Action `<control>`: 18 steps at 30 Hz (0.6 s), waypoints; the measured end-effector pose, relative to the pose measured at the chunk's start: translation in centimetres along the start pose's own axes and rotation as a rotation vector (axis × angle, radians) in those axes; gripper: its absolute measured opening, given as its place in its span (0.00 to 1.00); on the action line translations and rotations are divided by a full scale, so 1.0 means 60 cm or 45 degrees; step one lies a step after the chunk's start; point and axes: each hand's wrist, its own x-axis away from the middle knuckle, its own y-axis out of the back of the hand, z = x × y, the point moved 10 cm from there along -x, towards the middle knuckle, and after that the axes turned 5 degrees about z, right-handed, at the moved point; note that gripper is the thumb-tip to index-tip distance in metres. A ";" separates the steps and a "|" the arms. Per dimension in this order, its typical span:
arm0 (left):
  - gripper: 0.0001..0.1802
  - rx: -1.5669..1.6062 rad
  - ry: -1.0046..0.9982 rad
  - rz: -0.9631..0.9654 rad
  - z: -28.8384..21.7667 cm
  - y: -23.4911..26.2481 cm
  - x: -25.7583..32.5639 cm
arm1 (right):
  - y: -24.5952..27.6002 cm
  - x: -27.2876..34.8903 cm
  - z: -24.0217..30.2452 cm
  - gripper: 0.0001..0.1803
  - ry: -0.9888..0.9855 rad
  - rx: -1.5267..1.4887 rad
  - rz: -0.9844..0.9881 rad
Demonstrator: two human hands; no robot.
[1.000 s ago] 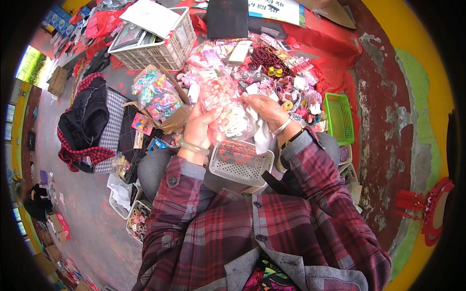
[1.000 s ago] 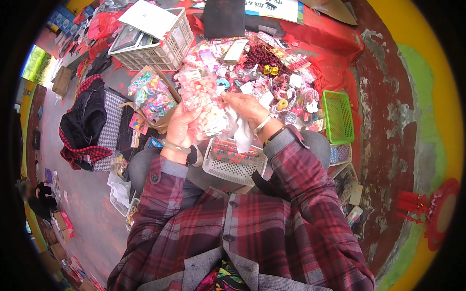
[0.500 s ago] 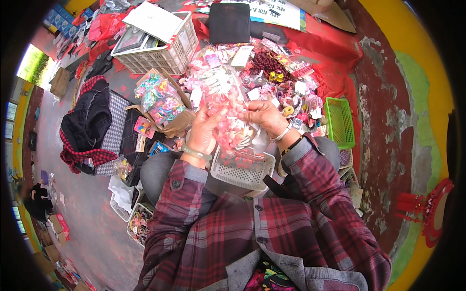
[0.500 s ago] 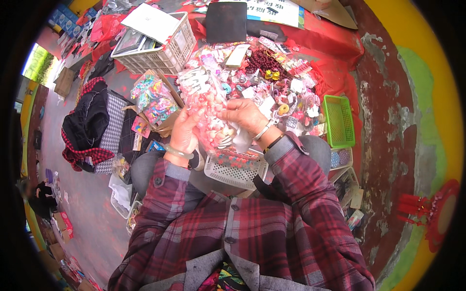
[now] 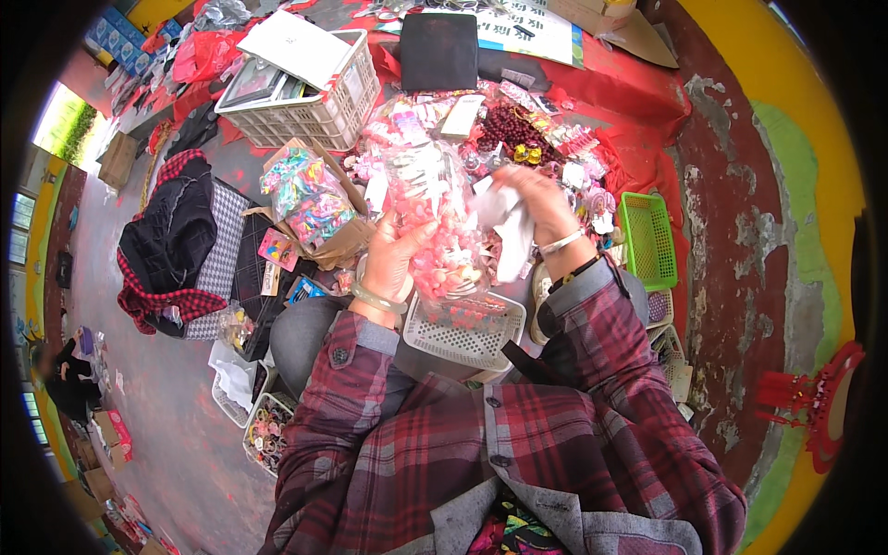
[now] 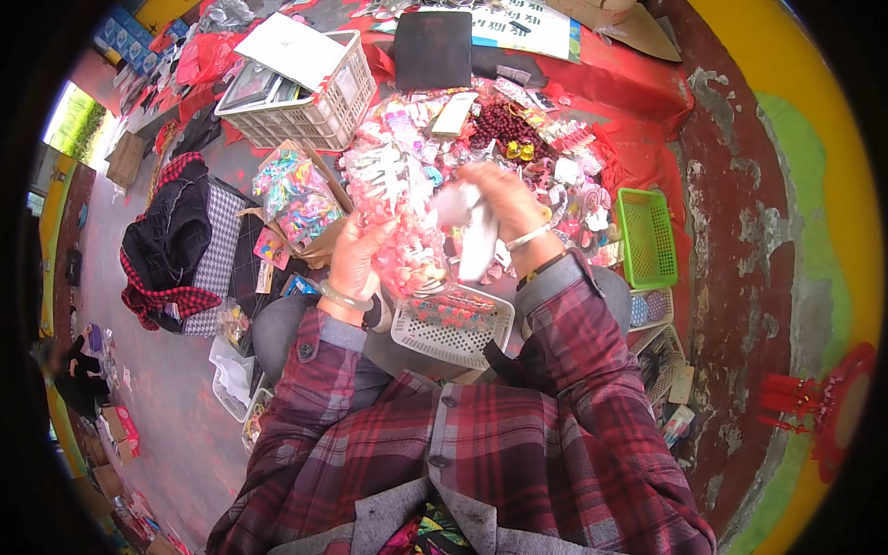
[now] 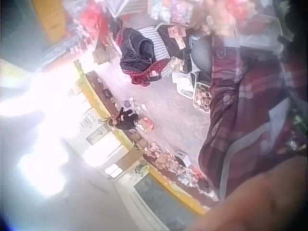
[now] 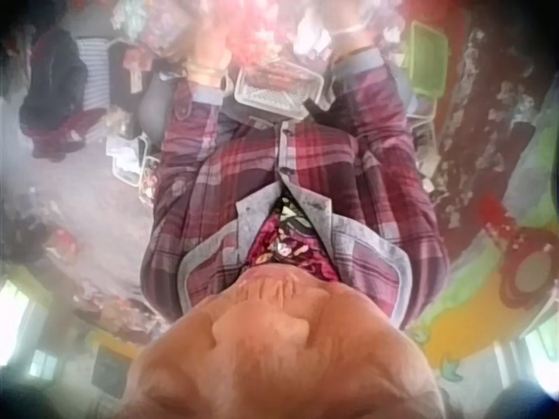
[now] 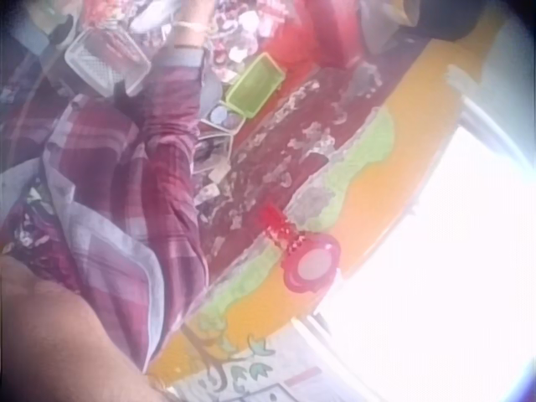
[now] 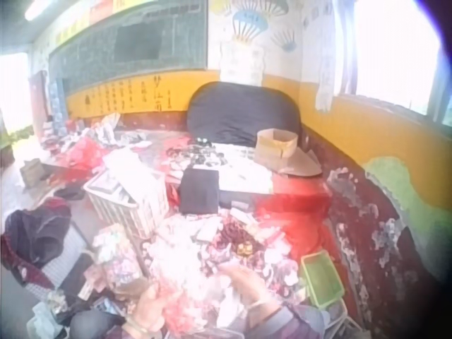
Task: The person sits on the floor and sorts through various small items, including hair accessories and packaged goods, placing them into a white plastic basket. They handle items one by one, picking them up from a red tarp and arranging them in the basket.
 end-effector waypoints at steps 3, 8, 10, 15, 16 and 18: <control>0.21 -0.063 -0.023 0.048 -0.002 -0.013 0.001 | 0.026 0.004 0.060 0.18 0.300 -0.474 -0.096; 0.23 -0.238 0.097 0.156 0.025 -0.032 0.000 | 0.004 0.030 0.130 0.22 0.628 -0.642 -0.027; 0.23 -0.354 0.134 0.205 0.031 -0.039 0.009 | -0.027 0.032 0.116 0.25 0.505 -0.159 0.039; 0.22 -0.438 0.205 0.292 0.045 -0.052 0.012 | -0.133 0.063 0.100 0.22 0.782 1.207 0.330; 0.21 -0.385 0.233 0.330 0.051 -0.057 0.012 | -0.143 0.073 0.106 0.22 0.946 1.394 0.330; 0.20 -0.289 0.281 0.379 0.056 -0.057 0.015 | -0.157 0.083 0.113 0.23 0.966 1.566 0.269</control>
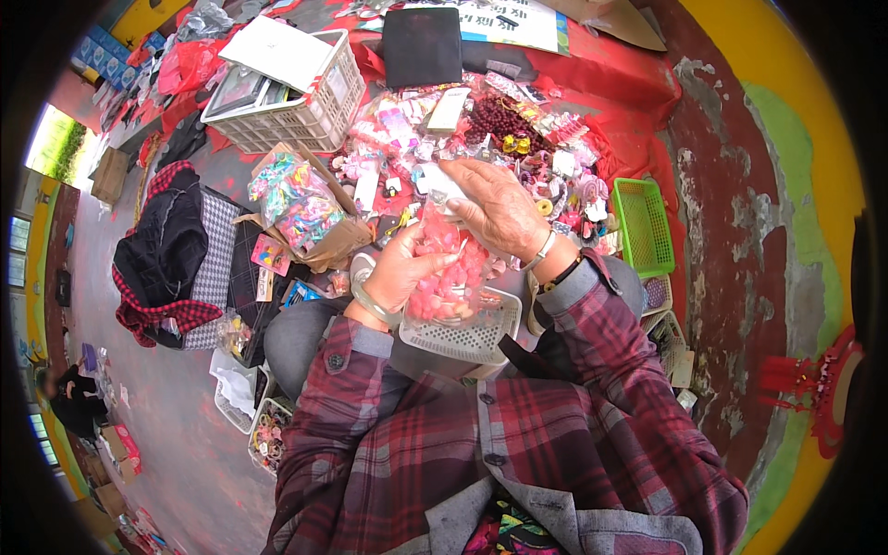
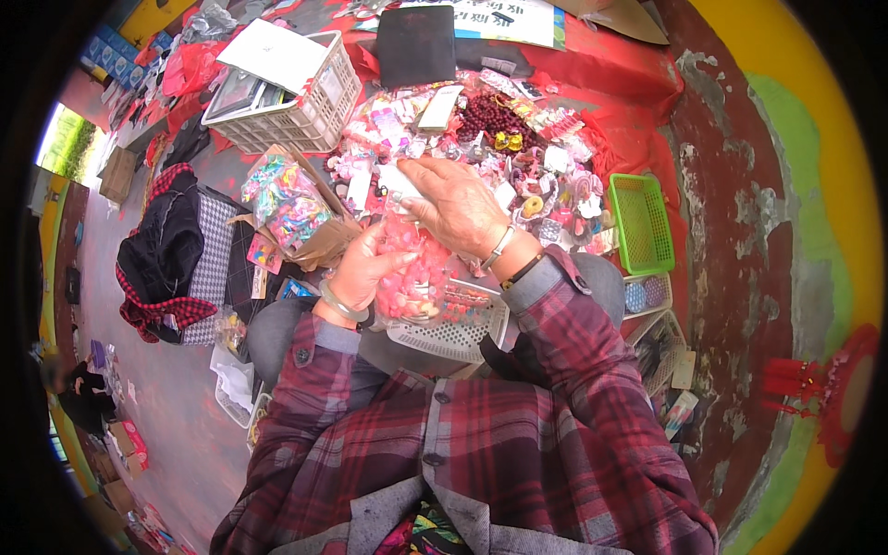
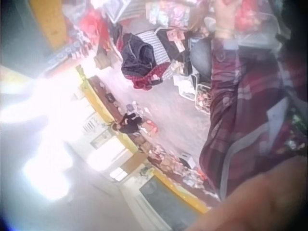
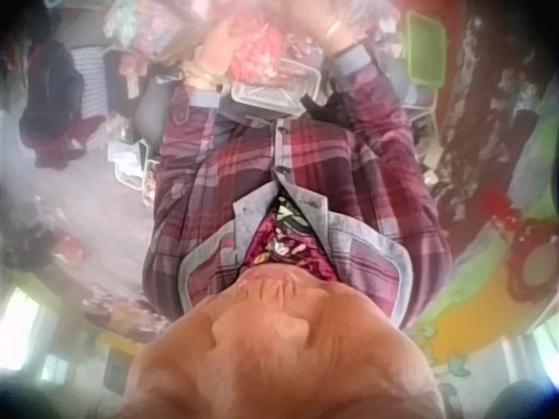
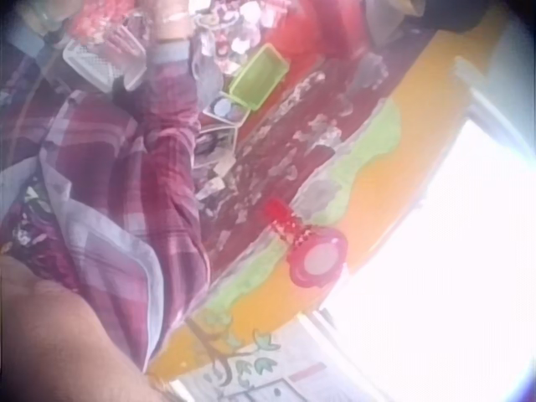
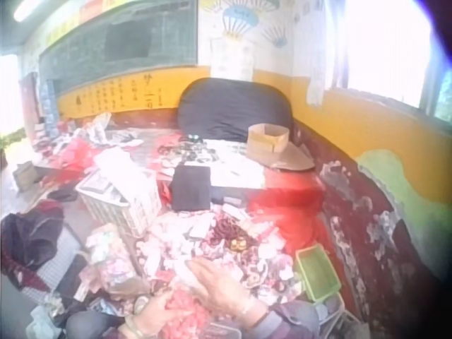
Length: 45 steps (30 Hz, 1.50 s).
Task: The person sits on the floor and sorts through various small items, including hair accessories and packaged goods, placing them into a white plastic basket. They handle items one by one, picking them up from a red tarp and arranging them in the basket.
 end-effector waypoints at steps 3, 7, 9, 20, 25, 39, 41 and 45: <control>0.20 -0.055 0.033 0.032 -0.004 -0.006 0.004 | -0.012 0.004 -0.023 0.26 -0.167 0.126 0.103; 0.21 -0.226 0.083 0.064 0.018 0.001 0.008 | -0.023 0.015 -0.062 0.28 -0.412 0.091 0.184; 0.22 -0.253 0.082 0.059 0.015 -0.004 0.008 | -0.019 0.019 -0.066 0.28 -0.455 0.066 0.121; 0.17 -0.178 0.110 0.034 0.015 -0.002 0.003 | -0.035 0.060 -0.125 0.26 -0.990 -0.721 -0.254; 0.22 -0.135 0.031 0.027 -0.003 0.001 0.004 | -0.017 0.067 -0.222 0.24 -0.885 -1.548 -0.442; 0.24 0.028 0.063 0.120 -0.011 -0.022 0.007 | -0.050 0.037 -0.053 0.29 -0.450 -1.032 0.445; 0.24 -0.018 0.055 0.111 -0.012 -0.021 0.009 | -0.054 0.030 -0.046 0.30 -0.382 -0.452 0.520; 0.21 -0.141 -0.126 0.103 -0.025 -0.020 0.004 | -0.047 0.032 -0.057 0.19 -0.512 -0.114 0.171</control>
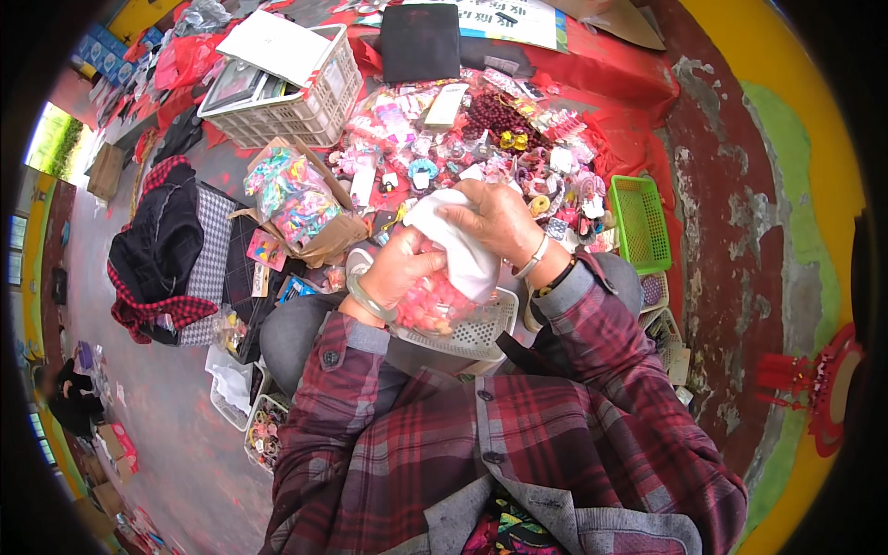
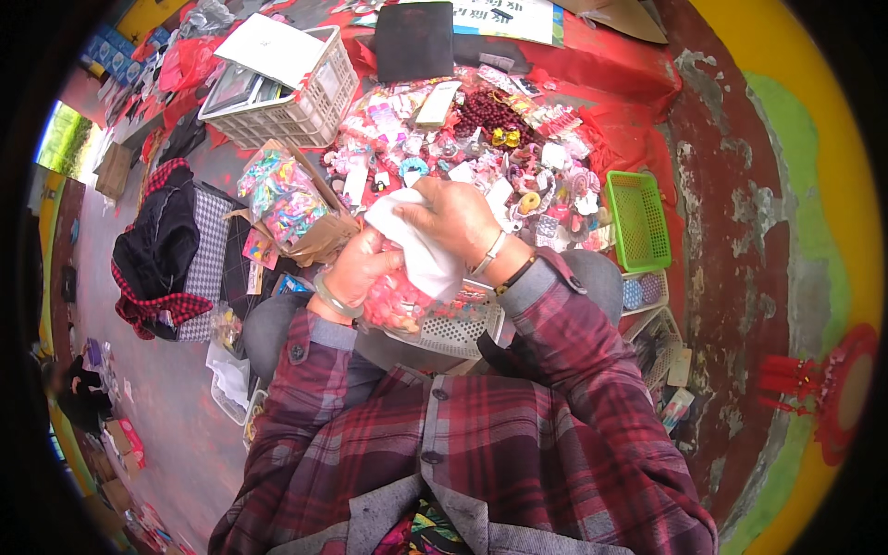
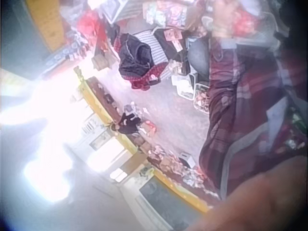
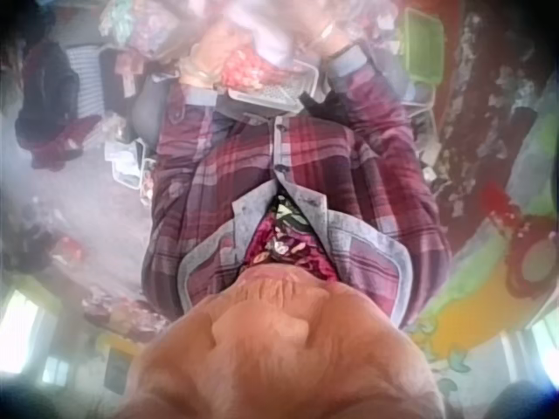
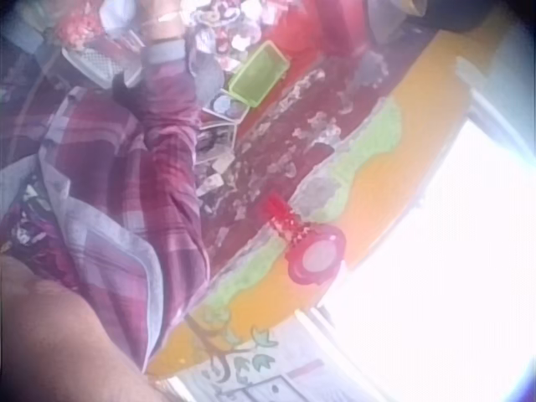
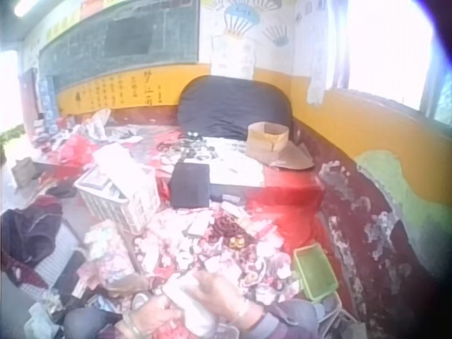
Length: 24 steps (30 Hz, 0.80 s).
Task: The person sits on the floor and sorts through various small items, including hair accessories and packaged goods, placing them into a white plastic basket. They handle items one by one, picking them up from a red tarp and arranging them in the basket.
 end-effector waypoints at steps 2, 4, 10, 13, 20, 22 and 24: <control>0.20 0.049 0.094 -0.016 0.028 0.007 0.004 | 0.007 -0.001 0.005 0.18 0.047 0.088 -0.182; 0.19 0.055 0.185 -0.019 0.050 0.014 0.007 | 0.011 -0.003 0.002 0.21 -0.012 0.202 -0.240; 0.20 0.032 0.241 -0.114 0.054 0.016 0.006 | 0.029 -0.004 -0.059 0.23 -0.227 -0.042 -0.449; 0.23 0.036 0.178 -0.057 0.034 0.011 0.002 | 0.096 0.008 -0.134 0.23 -0.353 -0.106 -0.845; 0.23 0.215 0.126 -0.210 0.029 0.042 0.010 | 0.185 0.060 -0.048 0.12 0.226 -0.813 -1.182; 0.24 0.235 0.119 -0.225 0.029 0.040 0.004 | 0.099 0.035 -0.001 0.14 0.421 -0.589 -0.643; 0.26 0.278 0.131 -0.276 0.029 0.041 0.008 | 0.006 0.033 0.088 0.16 0.662 0.192 -0.184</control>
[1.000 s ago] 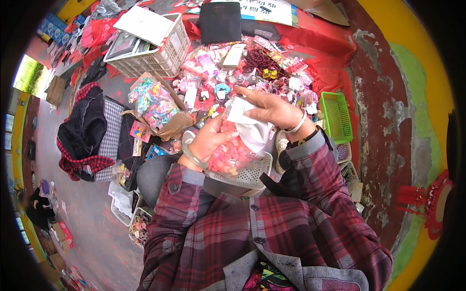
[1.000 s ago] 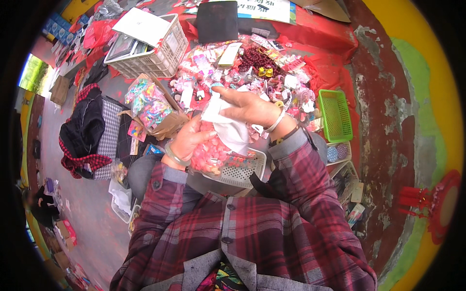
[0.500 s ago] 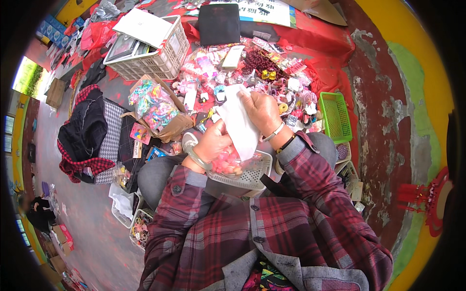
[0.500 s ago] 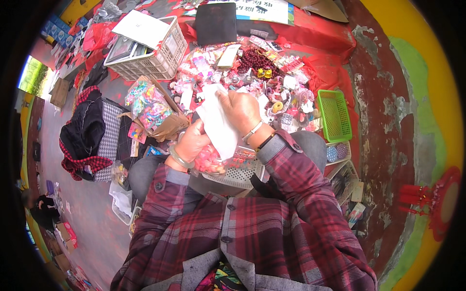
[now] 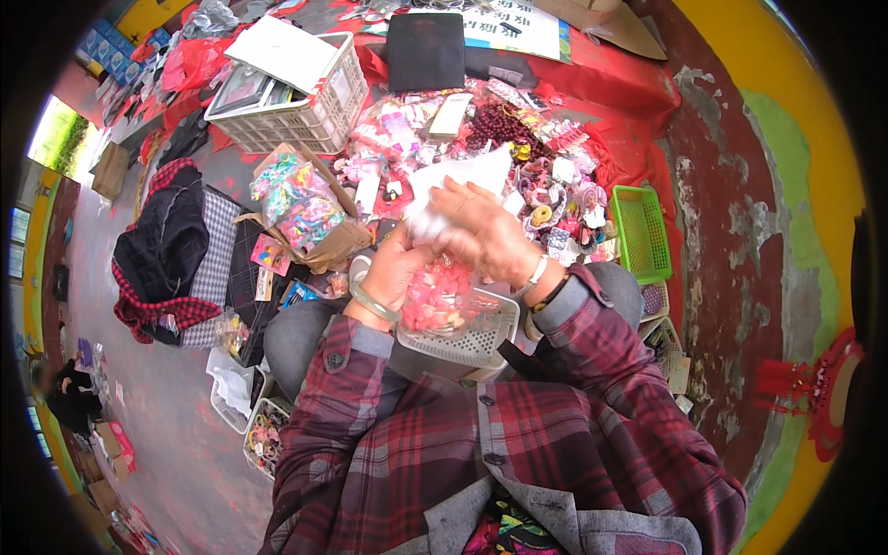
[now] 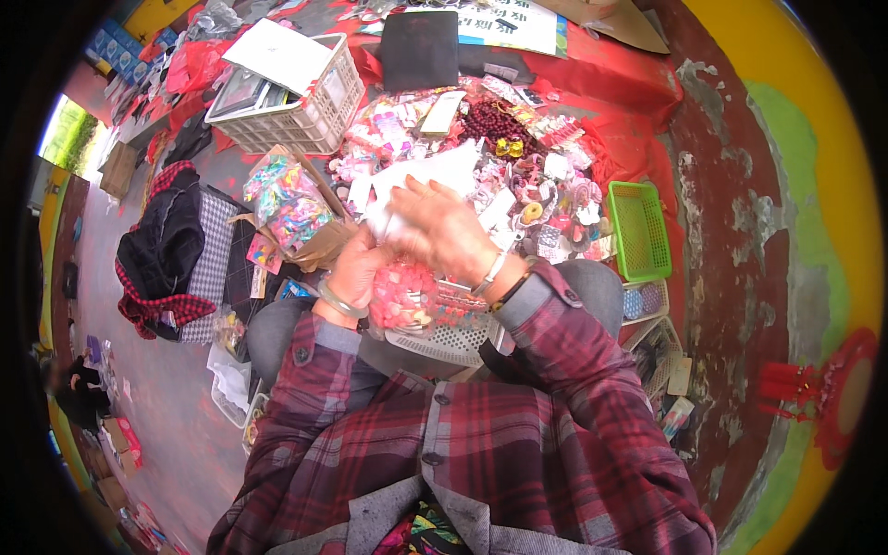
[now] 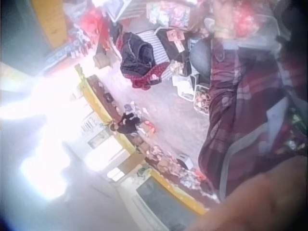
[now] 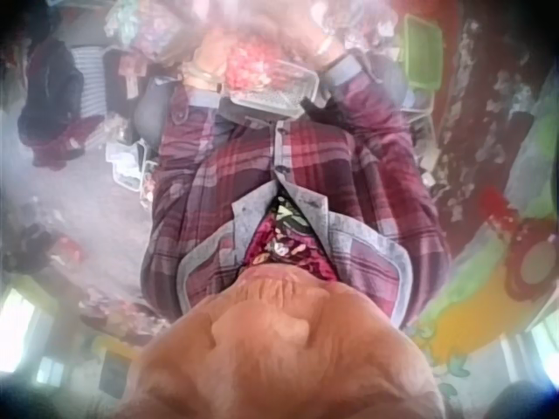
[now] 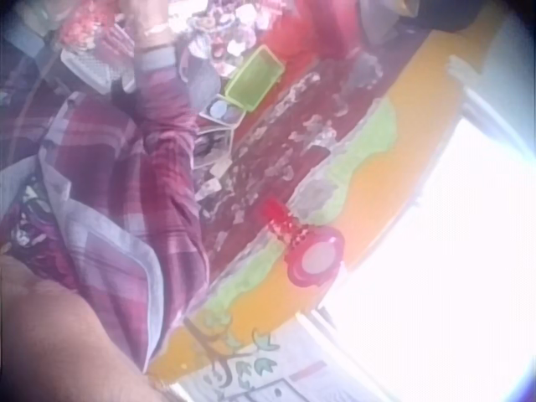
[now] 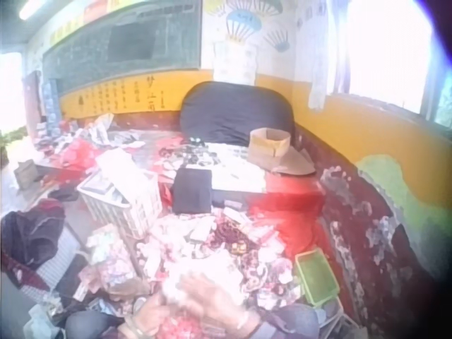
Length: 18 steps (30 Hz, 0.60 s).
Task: The person sits on the floor and sorts through various small items, including hair accessories and packaged goods, placing them into a white plastic basket. They handle items one by one, picking them up from a red tarp and arranging them in the basket.
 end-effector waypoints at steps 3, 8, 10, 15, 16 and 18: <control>0.26 -0.076 -0.077 0.026 -0.011 -0.004 -0.003 | 0.007 0.003 -0.027 0.17 -0.145 -0.109 -0.118; 0.25 -0.129 -0.093 0.167 -0.002 -0.015 -0.001 | -0.010 0.010 -0.084 0.23 -0.559 -0.281 0.039; 0.25 -0.226 -0.081 0.196 0.002 -0.016 -0.002 | -0.012 0.013 -0.080 0.24 -0.589 -0.199 0.049; 0.21 -0.497 -0.020 0.290 0.015 -0.029 0.001 | -0.017 0.012 -0.069 0.27 -0.699 0.058 0.210; 0.21 -0.495 -0.025 0.309 0.020 -0.029 0.001 | -0.023 0.015 -0.071 0.29 -0.733 0.121 0.229; 0.22 -0.485 -0.027 0.355 0.025 -0.036 0.002 | -0.018 0.021 -0.071 0.28 -0.706 0.141 0.105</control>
